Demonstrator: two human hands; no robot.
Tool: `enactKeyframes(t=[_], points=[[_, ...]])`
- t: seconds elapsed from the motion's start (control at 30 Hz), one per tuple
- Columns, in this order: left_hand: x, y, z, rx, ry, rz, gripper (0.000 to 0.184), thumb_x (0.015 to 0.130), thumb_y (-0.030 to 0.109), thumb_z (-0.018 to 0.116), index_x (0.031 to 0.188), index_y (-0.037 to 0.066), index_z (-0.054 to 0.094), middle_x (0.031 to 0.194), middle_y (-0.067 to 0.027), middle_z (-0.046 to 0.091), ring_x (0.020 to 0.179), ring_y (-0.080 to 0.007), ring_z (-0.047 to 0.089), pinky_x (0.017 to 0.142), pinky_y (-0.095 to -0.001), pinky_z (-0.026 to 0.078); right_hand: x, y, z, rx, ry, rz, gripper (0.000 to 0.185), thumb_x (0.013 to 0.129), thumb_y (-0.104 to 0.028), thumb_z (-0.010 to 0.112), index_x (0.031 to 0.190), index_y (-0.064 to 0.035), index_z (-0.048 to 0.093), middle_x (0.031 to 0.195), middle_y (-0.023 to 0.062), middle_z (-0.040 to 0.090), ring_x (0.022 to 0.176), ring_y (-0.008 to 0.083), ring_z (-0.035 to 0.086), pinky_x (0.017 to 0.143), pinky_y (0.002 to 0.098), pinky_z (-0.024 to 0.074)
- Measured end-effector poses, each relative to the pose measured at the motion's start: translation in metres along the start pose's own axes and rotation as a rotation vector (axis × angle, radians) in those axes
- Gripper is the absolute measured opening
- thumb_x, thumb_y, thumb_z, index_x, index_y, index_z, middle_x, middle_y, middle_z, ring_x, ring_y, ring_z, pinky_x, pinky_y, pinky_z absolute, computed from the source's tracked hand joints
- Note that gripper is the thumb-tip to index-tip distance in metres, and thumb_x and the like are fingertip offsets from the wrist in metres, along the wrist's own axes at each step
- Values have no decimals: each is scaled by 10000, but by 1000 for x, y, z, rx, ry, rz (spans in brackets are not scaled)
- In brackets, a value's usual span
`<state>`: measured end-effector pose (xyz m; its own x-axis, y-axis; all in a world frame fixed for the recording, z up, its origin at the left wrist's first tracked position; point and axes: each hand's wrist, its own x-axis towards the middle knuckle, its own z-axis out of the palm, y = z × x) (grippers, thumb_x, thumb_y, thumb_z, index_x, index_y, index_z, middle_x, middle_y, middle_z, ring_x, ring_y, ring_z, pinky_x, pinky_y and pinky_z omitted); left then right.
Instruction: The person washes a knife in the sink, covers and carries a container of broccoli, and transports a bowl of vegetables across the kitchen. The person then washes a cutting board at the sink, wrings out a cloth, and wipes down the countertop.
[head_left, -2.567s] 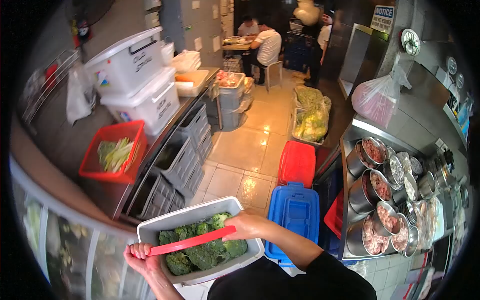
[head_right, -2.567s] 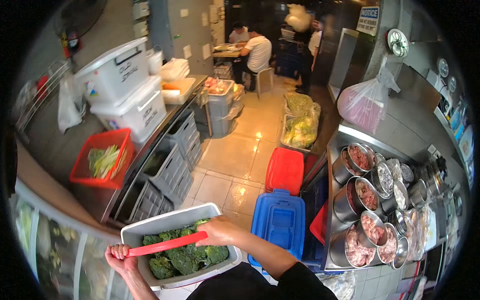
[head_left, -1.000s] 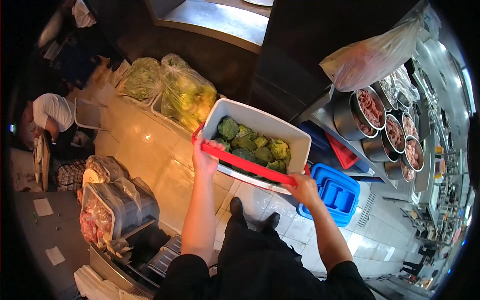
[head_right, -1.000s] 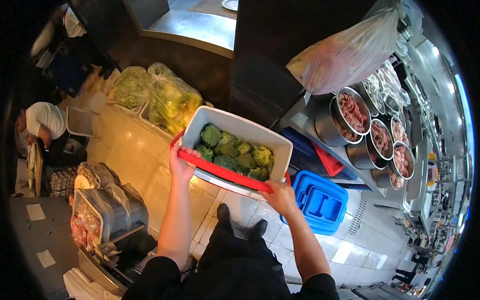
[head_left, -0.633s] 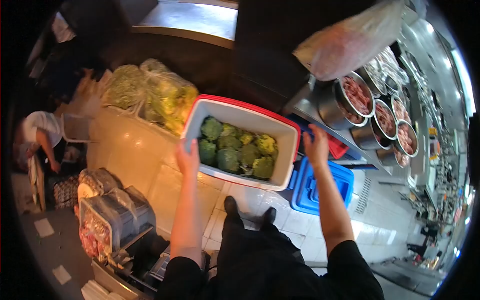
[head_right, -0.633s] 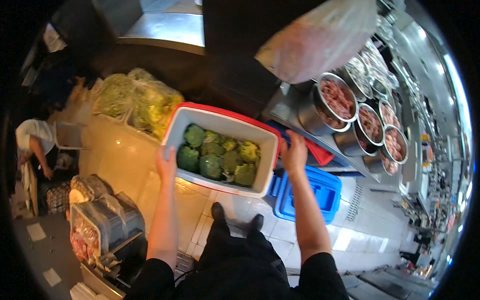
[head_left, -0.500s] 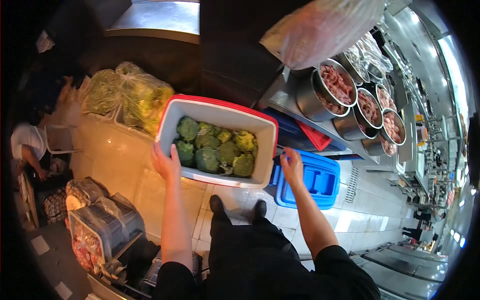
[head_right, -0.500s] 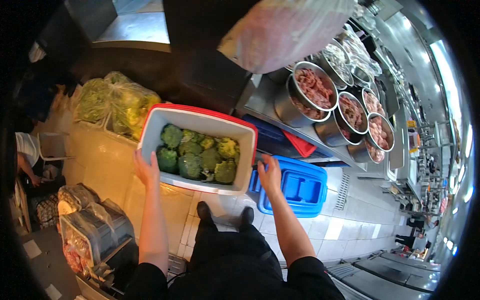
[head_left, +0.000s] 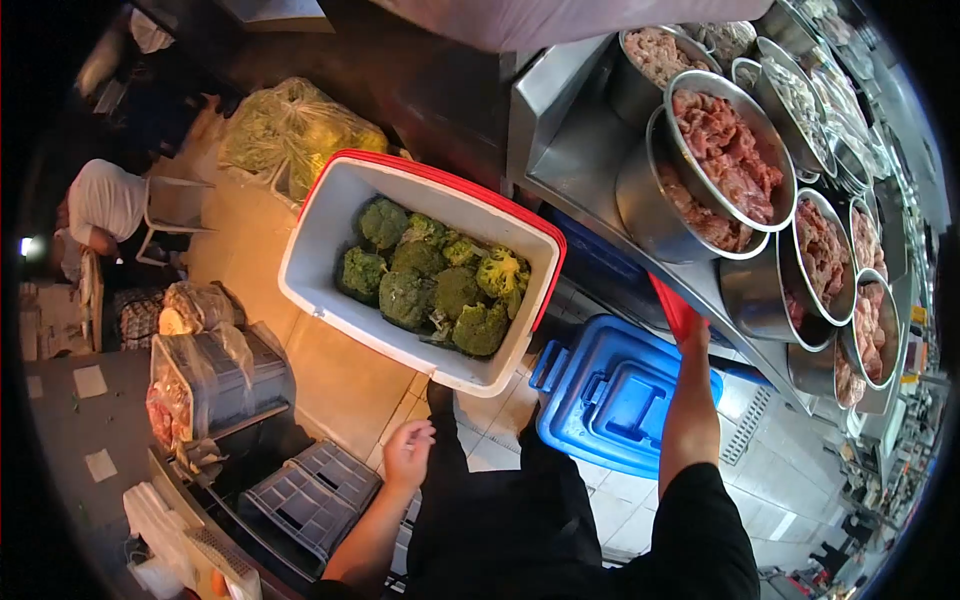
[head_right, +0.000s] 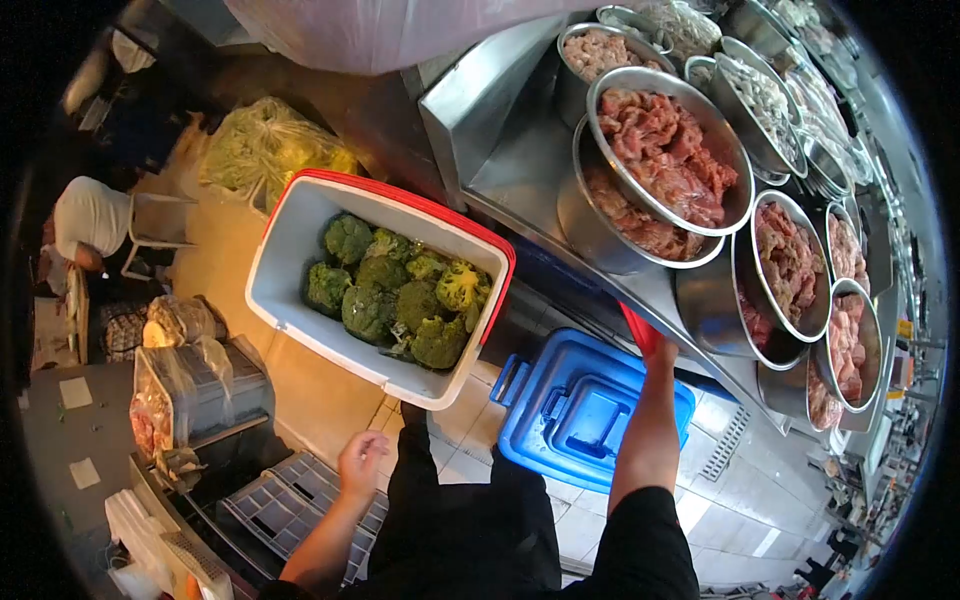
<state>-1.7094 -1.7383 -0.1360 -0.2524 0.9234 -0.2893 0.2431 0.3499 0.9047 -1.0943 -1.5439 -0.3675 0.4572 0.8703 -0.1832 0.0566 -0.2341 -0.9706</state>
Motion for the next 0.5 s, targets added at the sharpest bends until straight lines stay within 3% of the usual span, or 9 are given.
enactKeyframes(t=[0.03,0.07,0.1,0.13,0.23,0.3,0.37,0.4,0.5], points=[[-5,2,14,-67,-12,-35,142,951,56,581,1053,-35,615,949,-110,672,801,-164,655,753,-285,538,3,-8,-5,416,-6,33,460,936,-370,623,1231,-20,583,1225,148,645,1070,311,644,905,434,521],[-9,6,27,-138,-24,-66,151,952,55,580,1065,-39,614,958,-120,676,800,-165,660,753,-287,547,-11,-60,3,626,167,388,362,875,-265,732,1152,-59,625,1109,77,691,962,247,684,783,396,581],[-9,14,38,-162,-38,-80,162,957,61,578,1081,-38,611,967,-127,679,804,-167,663,762,-290,550,-35,-86,6,629,230,431,288,885,-288,724,1089,-99,647,996,60,712,804,206,701,608,325,589],[-7,23,46,-183,-57,-94,173,962,67,575,1097,-37,608,977,-134,681,809,-169,666,770,-294,553,-64,-101,3,770,146,433,274,889,-276,720,1082,-98,642,972,67,712,719,213,694,516,301,564],[8,46,53,-70,-128,11,217,997,154,563,1121,-20,602,982,-97,679,811,-151,661,739,-273,537,-176,-160,-12,738,147,563,286,892,-253,712,1102,-84,617,974,87,713,704,241,698,494,302,563],[21,83,40,-34,-166,14,235,1003,195,561,1141,8,598,1040,-77,673,847,-132,649,755,-271,525,-249,-176,-33,686,182,686,379,898,-233,698,1208,-54,575,1058,121,695,834,273,706,641,356,608],[34,98,23,-64,-146,-16,303,1016,257,535,1185,11,583,1085,-83,665,890,-137,649,794,-289,521,-321,-231,-29,614,59,644,492,892,-211,694,1311,-27,513,1181,160,645,1019,305,668,843,424,588],[39,104,17,-99,-146,-38,371,1028,320,508,1229,15,568,1129,-88,657,933,-142,648,833,-308,516,-347,-232,-36,614,-13,613,571,880,-184,688,1373,-10,459,1264,162,596,1145,317,606,971,448,523],[45,125,-8,-293,-184,-126,498,1025,454,460,1311,57,549,1062,-68,667,945,-140,631,855,-316,491,-396,-260,-31,368,-53,560,661,850,-199,697,1403,4,398,1290,151,565,1145,286,595,968,415,515]])
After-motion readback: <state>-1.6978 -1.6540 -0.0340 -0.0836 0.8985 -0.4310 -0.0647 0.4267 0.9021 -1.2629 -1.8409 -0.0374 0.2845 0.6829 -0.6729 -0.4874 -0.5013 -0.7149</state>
